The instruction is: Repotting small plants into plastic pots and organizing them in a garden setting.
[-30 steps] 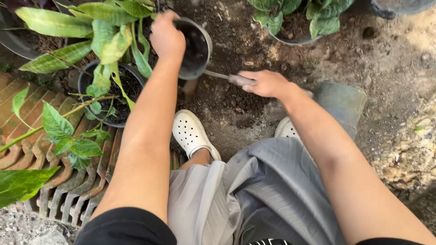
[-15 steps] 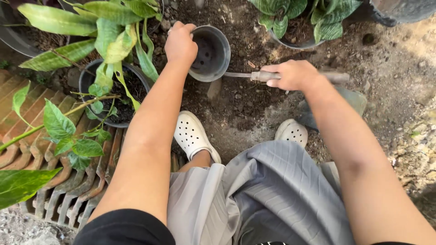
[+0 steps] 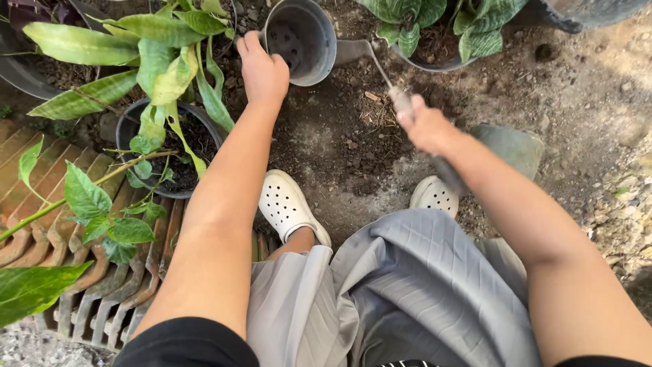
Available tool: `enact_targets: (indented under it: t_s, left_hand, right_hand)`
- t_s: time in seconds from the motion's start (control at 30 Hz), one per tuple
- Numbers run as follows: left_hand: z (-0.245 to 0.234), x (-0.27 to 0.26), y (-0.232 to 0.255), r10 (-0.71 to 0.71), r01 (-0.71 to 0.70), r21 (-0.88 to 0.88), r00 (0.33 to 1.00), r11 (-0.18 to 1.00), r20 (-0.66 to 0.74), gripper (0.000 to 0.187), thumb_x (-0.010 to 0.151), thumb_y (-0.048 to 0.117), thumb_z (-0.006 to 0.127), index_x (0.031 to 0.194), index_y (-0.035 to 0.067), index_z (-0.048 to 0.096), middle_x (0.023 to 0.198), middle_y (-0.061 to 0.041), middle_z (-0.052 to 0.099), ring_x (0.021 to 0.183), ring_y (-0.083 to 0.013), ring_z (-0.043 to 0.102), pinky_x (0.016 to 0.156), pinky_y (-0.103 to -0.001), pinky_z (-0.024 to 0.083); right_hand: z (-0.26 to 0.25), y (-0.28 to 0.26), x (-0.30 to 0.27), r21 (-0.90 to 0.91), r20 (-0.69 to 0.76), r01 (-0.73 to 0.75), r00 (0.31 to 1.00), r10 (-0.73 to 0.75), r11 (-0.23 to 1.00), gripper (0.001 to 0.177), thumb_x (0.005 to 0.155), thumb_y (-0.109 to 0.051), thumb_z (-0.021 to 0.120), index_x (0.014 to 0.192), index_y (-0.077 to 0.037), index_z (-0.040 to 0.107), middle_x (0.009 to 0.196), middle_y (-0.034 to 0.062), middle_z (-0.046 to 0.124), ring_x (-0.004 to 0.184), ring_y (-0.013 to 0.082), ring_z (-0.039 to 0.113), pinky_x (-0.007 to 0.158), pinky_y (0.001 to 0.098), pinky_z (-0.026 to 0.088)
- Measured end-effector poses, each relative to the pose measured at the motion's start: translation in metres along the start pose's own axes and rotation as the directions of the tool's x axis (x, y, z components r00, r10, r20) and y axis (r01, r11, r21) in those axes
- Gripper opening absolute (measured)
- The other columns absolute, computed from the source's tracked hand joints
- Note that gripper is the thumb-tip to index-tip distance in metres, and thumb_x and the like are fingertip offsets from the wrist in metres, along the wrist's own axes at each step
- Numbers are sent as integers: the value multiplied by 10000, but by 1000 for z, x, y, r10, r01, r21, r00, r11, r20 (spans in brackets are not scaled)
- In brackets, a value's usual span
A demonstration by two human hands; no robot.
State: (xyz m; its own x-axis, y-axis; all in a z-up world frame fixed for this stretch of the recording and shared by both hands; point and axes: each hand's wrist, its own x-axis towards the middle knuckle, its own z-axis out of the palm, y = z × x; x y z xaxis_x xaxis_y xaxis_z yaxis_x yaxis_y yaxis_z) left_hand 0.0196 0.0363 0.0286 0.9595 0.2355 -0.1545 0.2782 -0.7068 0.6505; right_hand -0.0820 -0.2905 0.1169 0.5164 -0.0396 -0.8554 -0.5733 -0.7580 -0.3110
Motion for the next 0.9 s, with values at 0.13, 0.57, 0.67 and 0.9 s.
enact_targets:
  t_s: [0.13,0.57,0.67,0.9]
  left_hand:
    - [-10,-3,-4,-16,18,-29,998,999,64,465,860,-8,594,1292,38,428,1378,-208,416,1115,-445,628,954,-499,524]
    - [-5,-23,31,185,-176,-57,916,983,357,456,836,-5,588,1285,70,569,1263,-145,553,1202,-383,608,1048,-489,481]
    - [-12,-16,36,206,-212,-22,909,977,363,438,869,62,606,1304,98,577,1298,-141,559,1195,-389,613,1020,-474,511]
    - [-46,-34,57,354,-389,134,907,911,227,576,885,345,661,1331,6,530,1315,-240,504,1211,-445,495,991,-563,391]
  right_hand:
    - [-25,-33,-24,41,103,-149,984,144,988,491,1016,-344,503,1456,-167,376,1028,224,657,735,333,655,662,509,608]
    - [34,47,98,-512,-529,22,779,-336,859,507,975,-374,545,1282,22,466,1098,259,633,963,408,657,769,527,568]
    - [60,38,92,-529,-492,120,763,-419,840,204,1213,-250,395,1312,-136,533,1160,127,626,1111,322,618,1044,470,509]
    - [65,2,69,-326,-360,325,826,-434,888,642,998,-349,574,1505,-42,327,1560,222,284,1448,396,271,1185,525,238]
